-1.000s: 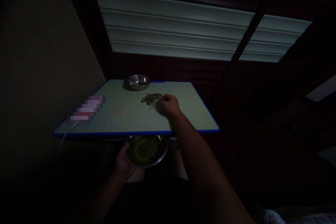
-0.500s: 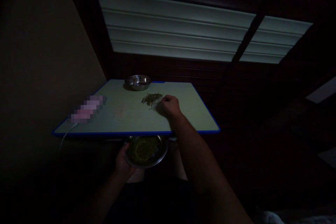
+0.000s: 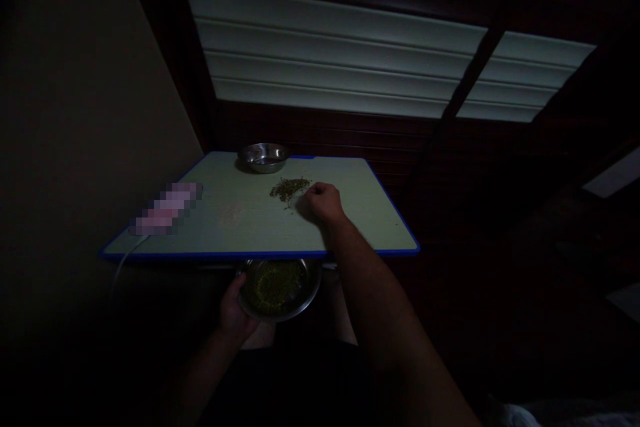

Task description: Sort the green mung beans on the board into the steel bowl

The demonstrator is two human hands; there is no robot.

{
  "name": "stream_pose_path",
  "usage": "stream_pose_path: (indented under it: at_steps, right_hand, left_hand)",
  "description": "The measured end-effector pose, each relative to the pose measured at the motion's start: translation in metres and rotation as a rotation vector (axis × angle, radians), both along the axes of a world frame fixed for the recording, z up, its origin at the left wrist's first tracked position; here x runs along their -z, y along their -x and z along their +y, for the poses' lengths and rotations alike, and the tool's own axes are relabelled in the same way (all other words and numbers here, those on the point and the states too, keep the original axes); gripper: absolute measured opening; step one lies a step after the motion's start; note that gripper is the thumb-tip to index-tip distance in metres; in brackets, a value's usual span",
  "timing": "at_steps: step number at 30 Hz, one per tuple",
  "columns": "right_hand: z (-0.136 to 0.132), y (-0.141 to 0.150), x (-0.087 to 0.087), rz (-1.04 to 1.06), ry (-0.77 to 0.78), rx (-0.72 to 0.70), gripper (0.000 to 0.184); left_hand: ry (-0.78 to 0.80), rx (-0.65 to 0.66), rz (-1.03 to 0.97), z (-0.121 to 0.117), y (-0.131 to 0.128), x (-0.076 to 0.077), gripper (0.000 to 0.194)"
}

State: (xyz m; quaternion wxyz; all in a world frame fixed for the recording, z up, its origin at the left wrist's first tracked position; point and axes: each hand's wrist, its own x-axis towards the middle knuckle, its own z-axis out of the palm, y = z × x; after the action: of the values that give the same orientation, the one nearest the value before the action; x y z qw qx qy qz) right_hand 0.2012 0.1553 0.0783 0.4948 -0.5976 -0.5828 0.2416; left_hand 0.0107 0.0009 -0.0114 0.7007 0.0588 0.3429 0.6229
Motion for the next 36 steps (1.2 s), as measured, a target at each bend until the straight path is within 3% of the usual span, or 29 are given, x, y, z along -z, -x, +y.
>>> stream_pose_path:
  at_steps: [5,12,26,33,36]
  right_hand:
    - [0.002,-0.0008,0.0002,-0.008,-0.031,0.042,0.015]
    - [0.0016,0.0013,0.0004,0.079,-0.019,-0.108,0.014]
    - [-0.004,0.003,-0.0029,0.074,0.023,-0.165,0.017]
    - [0.0039,-0.0001,0.0038,0.011,-0.045,-0.027,0.014]
    - [0.003,0.0008,0.0027,0.04,-0.063,-0.057,0.014]
  left_hand:
    - [-0.013,0.021,0.003,0.0004,0.0004,0.0009,0.025]
    - [-0.002,0.009,0.008,0.0005,0.0001,0.0,0.022]
    - [0.012,0.0,0.011,0.0018,-0.0003,0.0006,0.021]
    - [-0.021,0.01,-0.019,0.0019,0.0016,0.0049,0.022]
    - [-0.001,0.014,-0.016,0.0015,0.0017,0.0038,0.021]
